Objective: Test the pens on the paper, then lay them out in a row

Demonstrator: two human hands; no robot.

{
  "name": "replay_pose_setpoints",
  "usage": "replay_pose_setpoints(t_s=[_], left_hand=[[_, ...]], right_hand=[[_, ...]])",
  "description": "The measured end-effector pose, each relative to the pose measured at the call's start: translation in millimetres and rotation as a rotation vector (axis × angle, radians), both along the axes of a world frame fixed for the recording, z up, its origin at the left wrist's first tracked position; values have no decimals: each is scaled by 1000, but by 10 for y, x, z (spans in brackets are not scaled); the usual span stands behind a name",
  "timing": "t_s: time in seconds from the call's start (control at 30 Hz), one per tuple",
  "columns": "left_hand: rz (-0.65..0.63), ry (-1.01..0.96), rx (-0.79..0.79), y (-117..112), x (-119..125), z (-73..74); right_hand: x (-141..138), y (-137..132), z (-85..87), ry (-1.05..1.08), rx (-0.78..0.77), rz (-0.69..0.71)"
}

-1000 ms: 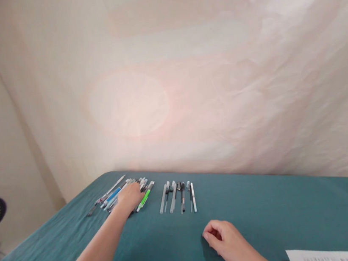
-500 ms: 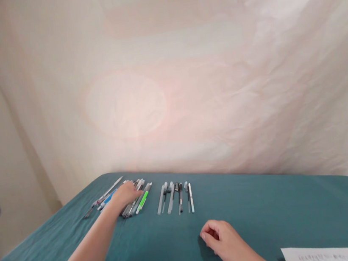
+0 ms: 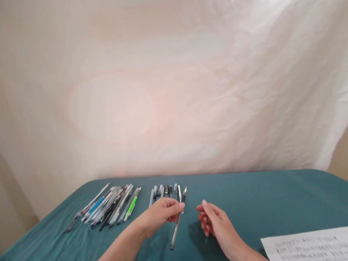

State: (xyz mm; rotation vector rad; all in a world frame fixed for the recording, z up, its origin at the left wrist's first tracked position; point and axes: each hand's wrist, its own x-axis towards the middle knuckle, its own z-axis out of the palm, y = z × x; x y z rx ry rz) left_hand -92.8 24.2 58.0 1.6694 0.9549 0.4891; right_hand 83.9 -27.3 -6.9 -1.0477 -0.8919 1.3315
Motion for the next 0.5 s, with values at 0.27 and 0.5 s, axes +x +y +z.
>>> replay_pose_setpoints(t_s=[0.27, 0.5], left_hand=[[-70, -20, -40, -199, 485, -278], [48, -185, -139, -282, 633, -508]], right_hand=[[115, 89, -8, 225, -3, -67], [98, 45, -23, 165, 25, 21]])
